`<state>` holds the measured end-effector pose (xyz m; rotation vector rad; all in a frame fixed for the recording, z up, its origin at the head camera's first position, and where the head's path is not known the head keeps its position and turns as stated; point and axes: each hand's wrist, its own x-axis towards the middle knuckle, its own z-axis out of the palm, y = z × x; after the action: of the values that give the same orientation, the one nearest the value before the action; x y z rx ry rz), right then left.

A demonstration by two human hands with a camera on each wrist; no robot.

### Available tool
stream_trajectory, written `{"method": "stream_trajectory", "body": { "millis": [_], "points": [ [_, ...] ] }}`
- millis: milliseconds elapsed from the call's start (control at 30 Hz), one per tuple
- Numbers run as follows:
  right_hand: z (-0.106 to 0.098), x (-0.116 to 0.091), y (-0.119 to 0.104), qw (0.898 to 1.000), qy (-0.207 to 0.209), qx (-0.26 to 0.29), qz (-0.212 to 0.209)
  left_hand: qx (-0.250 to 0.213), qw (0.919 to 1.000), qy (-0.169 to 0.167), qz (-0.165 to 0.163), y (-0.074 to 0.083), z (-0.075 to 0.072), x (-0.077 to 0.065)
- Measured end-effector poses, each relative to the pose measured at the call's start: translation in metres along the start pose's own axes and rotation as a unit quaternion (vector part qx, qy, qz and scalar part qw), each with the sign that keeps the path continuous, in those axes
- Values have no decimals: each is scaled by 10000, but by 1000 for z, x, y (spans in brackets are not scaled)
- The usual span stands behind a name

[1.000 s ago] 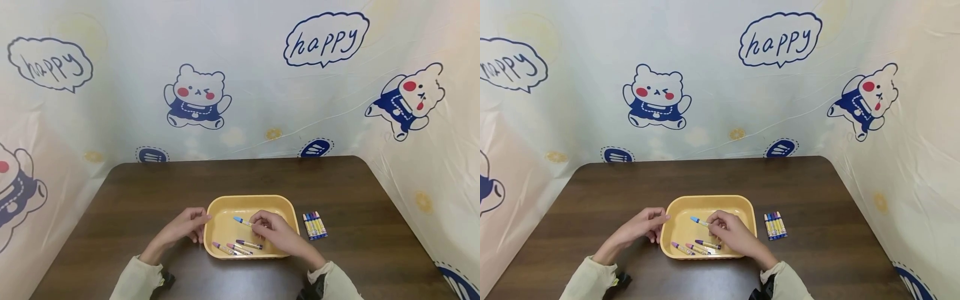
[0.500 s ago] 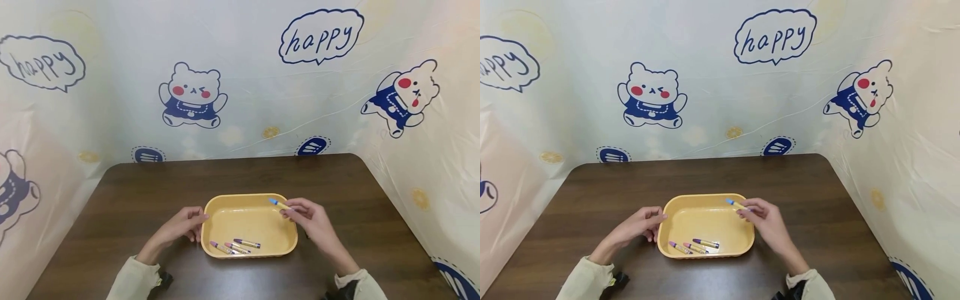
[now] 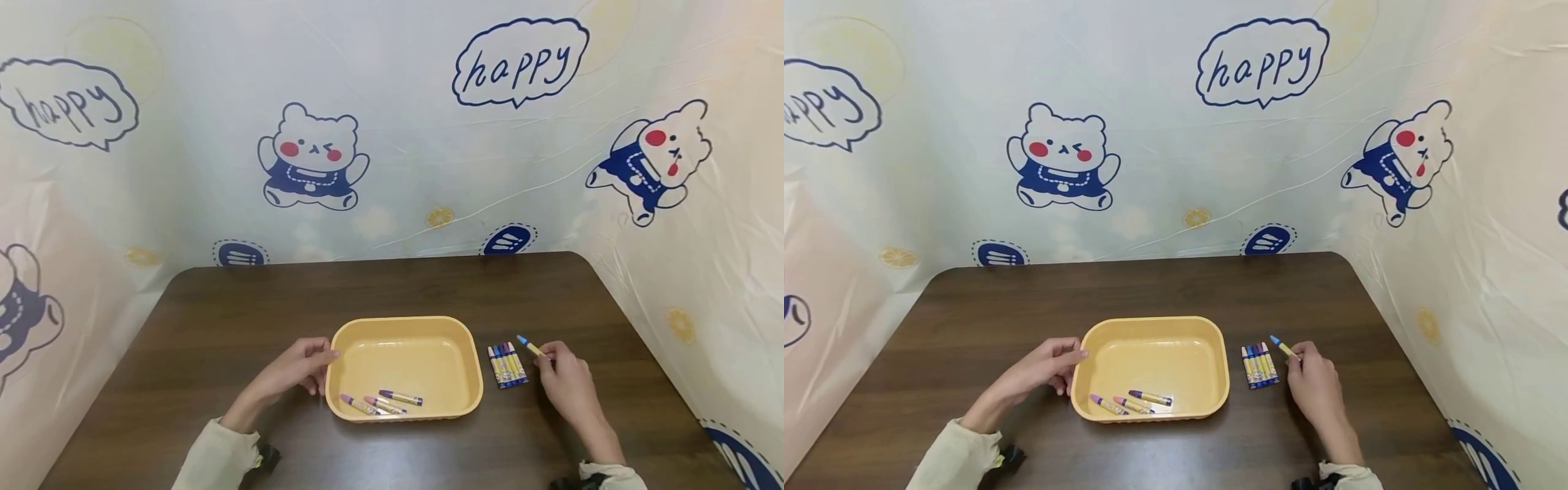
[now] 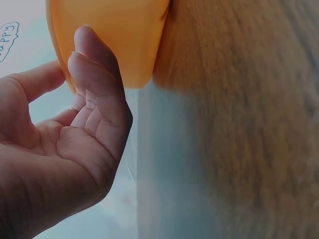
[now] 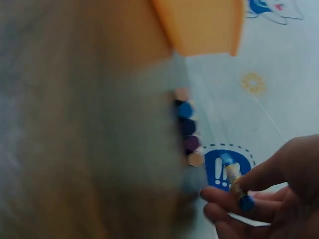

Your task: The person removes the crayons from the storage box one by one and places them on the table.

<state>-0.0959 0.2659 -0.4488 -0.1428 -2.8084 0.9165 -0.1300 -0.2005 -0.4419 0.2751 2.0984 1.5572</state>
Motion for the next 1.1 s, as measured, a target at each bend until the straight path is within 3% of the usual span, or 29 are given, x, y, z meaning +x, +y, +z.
{"method": "stream_trajectory", "body": {
  "millis": [100, 233, 500, 833, 1100],
  "points": [
    [3, 1, -1, 9986, -229, -427, 202, -14, 10000, 49, -51, 0, 0, -1],
    [3, 3, -3, 9970, -380, -588, 335, -18, 9999, 99, -109, -1, 1, -1],
    [3, 6, 4, 9955, -808, -247, 436, -13, 9994, 229, -241, 0, 2, 2],
    [10, 10, 22, 9968, -753, 248, 56, 52, 9987, 332, -376, -2, 3, 4],
    [11, 13, 23, 9971, -700, 298, 102, 113, 9986, 356, -370, -2, 3, 6]
  ]
}}
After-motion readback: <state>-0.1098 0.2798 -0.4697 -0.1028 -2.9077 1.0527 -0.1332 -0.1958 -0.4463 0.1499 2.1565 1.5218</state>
